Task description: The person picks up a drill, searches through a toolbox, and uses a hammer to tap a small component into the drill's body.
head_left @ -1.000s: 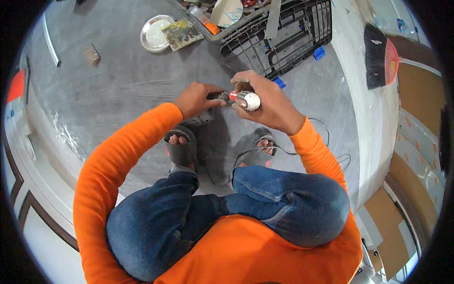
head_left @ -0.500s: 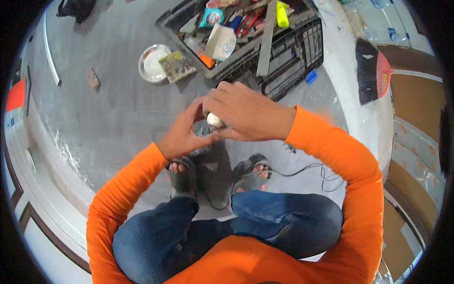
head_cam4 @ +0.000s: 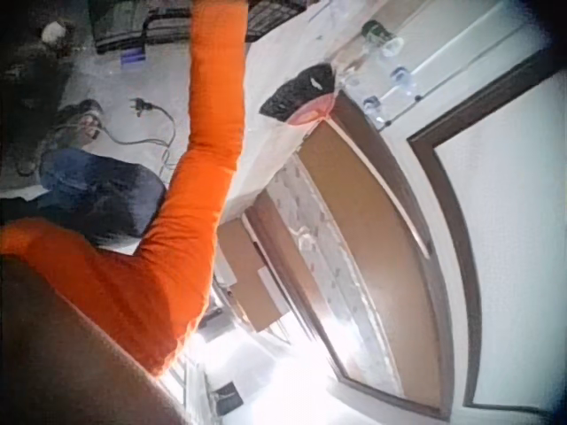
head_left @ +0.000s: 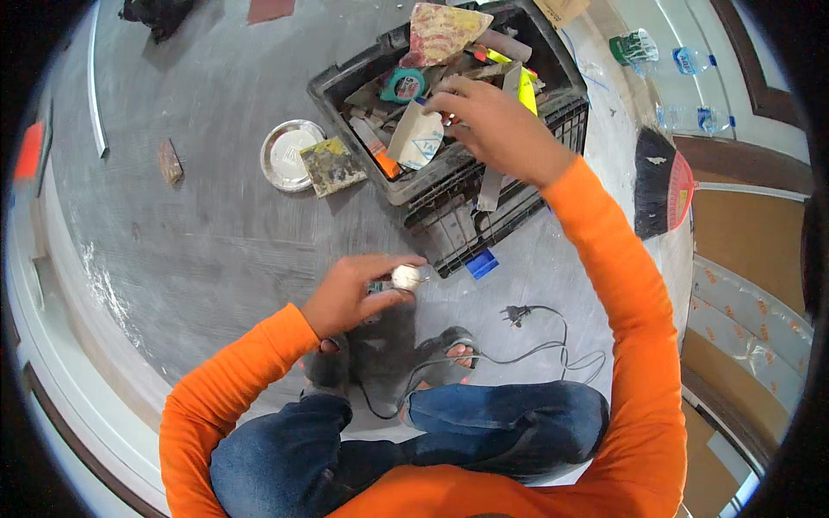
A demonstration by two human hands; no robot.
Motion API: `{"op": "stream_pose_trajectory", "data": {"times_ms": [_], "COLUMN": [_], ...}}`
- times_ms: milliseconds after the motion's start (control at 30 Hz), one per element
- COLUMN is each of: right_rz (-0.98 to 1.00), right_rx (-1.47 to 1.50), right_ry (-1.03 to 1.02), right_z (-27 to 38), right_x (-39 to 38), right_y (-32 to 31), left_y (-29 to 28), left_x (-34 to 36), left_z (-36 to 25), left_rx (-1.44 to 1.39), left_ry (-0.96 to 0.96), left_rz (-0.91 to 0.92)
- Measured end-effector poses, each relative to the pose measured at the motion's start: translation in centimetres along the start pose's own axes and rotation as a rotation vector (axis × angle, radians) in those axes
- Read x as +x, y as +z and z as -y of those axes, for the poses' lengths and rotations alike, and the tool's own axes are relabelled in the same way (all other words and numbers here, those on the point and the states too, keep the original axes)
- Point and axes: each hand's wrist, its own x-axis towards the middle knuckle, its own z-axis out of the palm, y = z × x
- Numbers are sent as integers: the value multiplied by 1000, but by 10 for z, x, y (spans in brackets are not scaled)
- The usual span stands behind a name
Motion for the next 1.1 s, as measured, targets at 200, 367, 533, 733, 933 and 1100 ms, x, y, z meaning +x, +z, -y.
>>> {"op": "stream_pose_trajectory", "data": {"times_ms": [200, 367, 533, 733, 933, 1100], "right_rz": [350, 100, -32, 458, -89, -519], "right_rx": [-215, -92, -198, 398, 685, 1135], "right_ry": [-15, -12, 121, 628, 646, 734], "right_z": [-20, -40, -55, -16, -2, 8], "right_x": [40, 65, 38, -28, -65, -61], "right_y": [59, 11, -39, -49, -13, -43], "left_y": [3, 2, 4, 1, 1, -1], "left_x": [6, 4, 3, 4, 7, 5], "left_z": [-8, -10, -5, -6, -8, -10], "left_rx": [122, 92, 90, 103, 63, 89], "left_ry": [107, 89, 117, 111, 111, 70], "left_rz": [66, 69, 56, 62, 71, 107]}}
